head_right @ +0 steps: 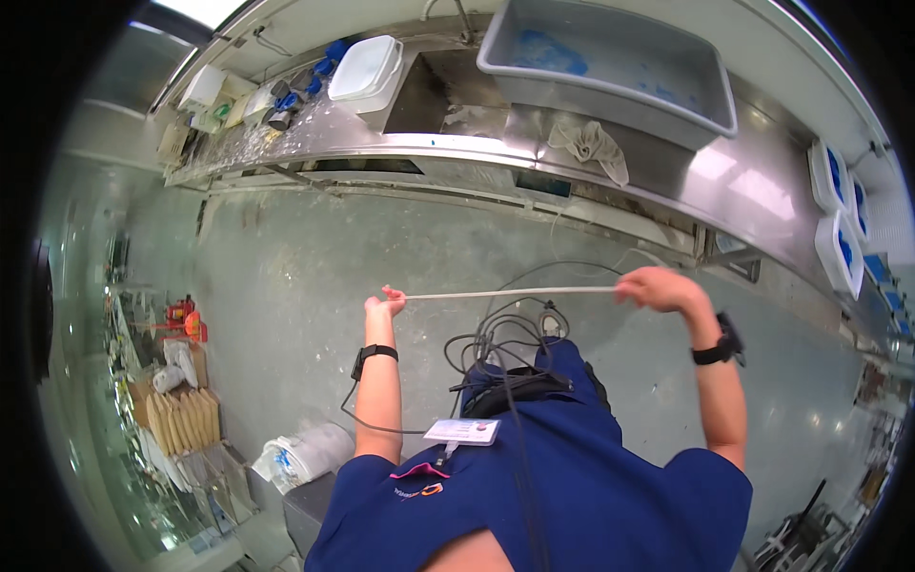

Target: Rinsing and cleaning blue lab components and containers at a sink.

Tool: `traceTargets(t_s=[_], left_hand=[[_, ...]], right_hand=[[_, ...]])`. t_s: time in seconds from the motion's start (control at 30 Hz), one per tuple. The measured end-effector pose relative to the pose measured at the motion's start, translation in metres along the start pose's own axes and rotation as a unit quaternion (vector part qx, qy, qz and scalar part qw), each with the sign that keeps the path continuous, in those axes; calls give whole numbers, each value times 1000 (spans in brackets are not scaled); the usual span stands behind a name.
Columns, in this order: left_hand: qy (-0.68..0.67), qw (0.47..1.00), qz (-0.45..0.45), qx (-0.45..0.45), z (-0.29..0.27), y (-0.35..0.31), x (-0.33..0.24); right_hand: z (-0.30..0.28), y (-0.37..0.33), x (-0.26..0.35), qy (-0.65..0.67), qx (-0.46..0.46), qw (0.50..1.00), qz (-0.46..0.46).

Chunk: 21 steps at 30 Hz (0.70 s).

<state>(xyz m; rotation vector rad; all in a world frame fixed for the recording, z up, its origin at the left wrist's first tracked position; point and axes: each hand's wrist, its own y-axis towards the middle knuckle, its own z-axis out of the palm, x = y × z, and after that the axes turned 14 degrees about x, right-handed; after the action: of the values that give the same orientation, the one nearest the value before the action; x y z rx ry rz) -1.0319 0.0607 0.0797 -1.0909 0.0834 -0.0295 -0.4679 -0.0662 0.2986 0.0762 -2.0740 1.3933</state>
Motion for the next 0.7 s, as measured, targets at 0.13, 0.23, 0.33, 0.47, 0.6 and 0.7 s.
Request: traceTargets(t_s=[0.13,0.23,0.33,0.47,0.6,0.7], left_hand=[[195,948,-7,253,-30,15,-25],[405,836,62,365,8,-81,100],[579,671,53,460,-7,-175,150],[669,447,-11,594,-85,-222,191],[667,459,-88,580,-137,-250,206],[687,314,-109,647,-148,-256,195]], right_hand=[[50,14,-64,-50,-266,961,54],[81,0,-35,202,-312,921,-113],[89,9,85,282,-237,921,-124],[110,55,165,370,-63,912,-166],[159,72,185,242,-67,966,-66],[211,56,138,166,-279,943,-80]])
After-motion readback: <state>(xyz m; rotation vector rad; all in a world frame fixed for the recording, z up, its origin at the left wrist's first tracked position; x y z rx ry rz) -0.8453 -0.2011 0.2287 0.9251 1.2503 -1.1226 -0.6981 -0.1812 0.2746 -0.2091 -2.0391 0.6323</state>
